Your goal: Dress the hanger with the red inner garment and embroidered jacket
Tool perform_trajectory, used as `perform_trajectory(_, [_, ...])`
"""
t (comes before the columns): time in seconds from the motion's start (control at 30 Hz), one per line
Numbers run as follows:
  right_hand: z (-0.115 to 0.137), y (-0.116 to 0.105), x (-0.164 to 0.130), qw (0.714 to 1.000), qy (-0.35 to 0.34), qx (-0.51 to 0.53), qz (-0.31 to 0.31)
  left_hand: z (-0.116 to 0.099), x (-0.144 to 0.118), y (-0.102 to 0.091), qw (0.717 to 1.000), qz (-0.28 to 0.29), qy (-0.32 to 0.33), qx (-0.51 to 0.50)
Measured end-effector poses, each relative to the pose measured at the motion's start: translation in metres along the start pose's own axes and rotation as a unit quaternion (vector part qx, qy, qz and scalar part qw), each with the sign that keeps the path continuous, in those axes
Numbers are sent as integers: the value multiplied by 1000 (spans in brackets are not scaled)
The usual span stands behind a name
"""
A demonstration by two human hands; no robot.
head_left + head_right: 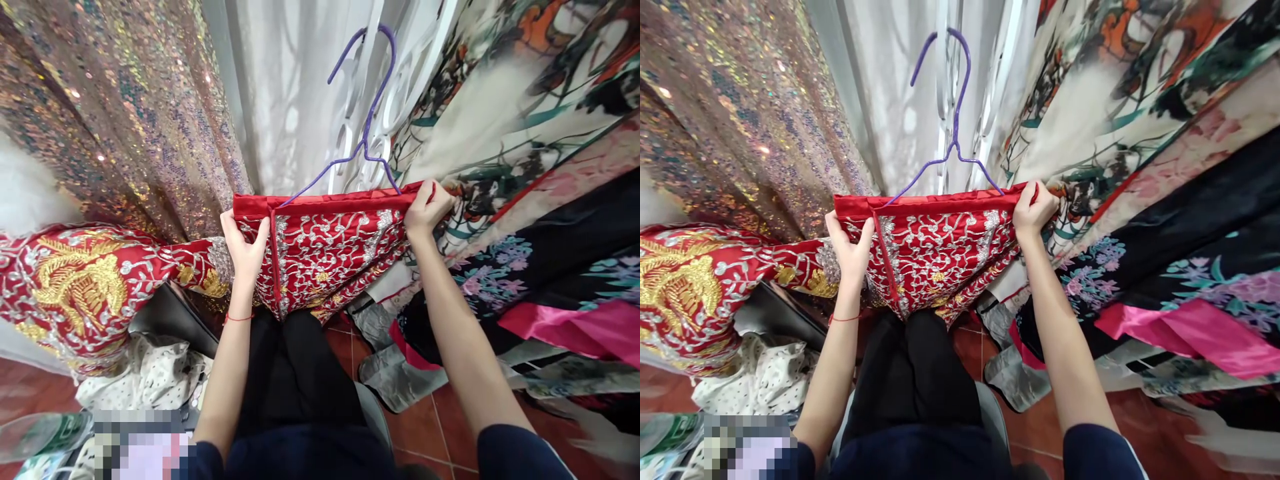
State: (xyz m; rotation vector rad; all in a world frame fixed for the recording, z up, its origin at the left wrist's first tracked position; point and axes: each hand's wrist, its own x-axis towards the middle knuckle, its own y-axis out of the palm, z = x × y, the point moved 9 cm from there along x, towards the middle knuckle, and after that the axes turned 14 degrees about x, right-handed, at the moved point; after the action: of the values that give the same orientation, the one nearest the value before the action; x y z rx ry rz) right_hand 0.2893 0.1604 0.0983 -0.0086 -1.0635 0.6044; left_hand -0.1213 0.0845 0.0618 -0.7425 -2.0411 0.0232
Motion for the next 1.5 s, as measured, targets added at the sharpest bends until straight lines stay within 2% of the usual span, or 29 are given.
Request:
perform_trajectory(0.13, [-1, 0, -5, 1000, 0, 21, -23, -8, -7, -10, 1000, -6, 20, 5])
perform_trajectory(0.2, [0, -1, -10, 999, 3, 33, -28, -14, -15, -20, 998, -45, 26, 21])
perform_trajectory(0.27, [4, -4, -15, 999, 6, 46, -29, -17, -25, -33, 993, -109, 16, 48])
perform_trajectory(0.33, [9, -8, -19, 997, 5, 66, -29, -17, -35, -38, 988, -148, -3, 50])
perform_trajectory(0.4, [17, -18, -23, 994, -12, 98, -38, -13, -40, -26, 994, -112, -20, -1])
perform_trajectory(0.47, [26, -35, -31, 988, -43, 129, -71, -9, -43, -3, 997, -22, -39, -71])
perform_trajectory(0.53, [38, -59, -48, 980, -81, 131, -130, -7, -48, 14, 991, 64, -61, -101])
perform_trajectory(0.6, [56, -82, -77, 970, -112, 114, -183, -6, -57, 19, 986, 113, -75, -95])
perform_trajectory(0.63, [67, -89, -94, 968, -115, 116, -190, -6, -64, 17, 984, 134, -80, -90])
perform_trajectory(0.7, [96, -89, -131, 965, -128, 189, -130, -6, -81, 11, 976, 175, -94, -92])
perform_trajectory(0.73, [115, -77, -149, 956, -137, 256, -43, -4, -92, 7, 970, 194, -107, -99])
perform_trajectory(0.77, [136, -59, -170, 935, -136, 321, 72, -2, -104, 3, 963, 212, -125, -110])
perform_trajectory(0.83, [155, -21, -211, 892, -16, 390, 227, 5, -127, -7, 949, 226, -172, -134])
perform_trajectory(0.87, [160, -2, -230, 856, 65, 429, 282, 8, -136, -11, 943, 230, -193, -142])
perform_trajectory(0.93, [168, 27, -262, 757, 210, 512, 348, 12, -149, -16, 933, 249, -214, -146])
perform_trajectory(0.97, [172, 37, -273, 715, 256, 542, 360, 13, -152, -17, 929, 265, -215, -144])
perform_trajectory(1.0, [175, 42, -279, 689, 281, 561, 364, 12, -153, -18, 925, 284, -208, -141])
perform_trajectory(1.03, [178, 45, -281, 680, 288, 569, 363, 10, -153, -17, 921, 305, -198, -138])
perform_trajectory(1.2, [185, 35, -273, 710, 276, 560, 326, -5, -151, -19, 906, 385, -141, -109])
perform_trajectory(1.3, [184, 24, -265, 774, 248, 505, 289, -14, -150, -25, 907, 398, -112, -76])
perform_trajectory(1.4, [181, 16, -258, 840, 207, 426, 265, -20, -145, -35, 918, 385, -80, -61])
perform_trajectory(1.43, [178, 16, -257, 849, 211, 410, 259, -18, -142, -40, 926, 367, -77, -51])
perform_trajectory(1.5, [171, 19, -258, 845, 238, 402, 258, -11, -136, -50, 940, 329, -85, -24])
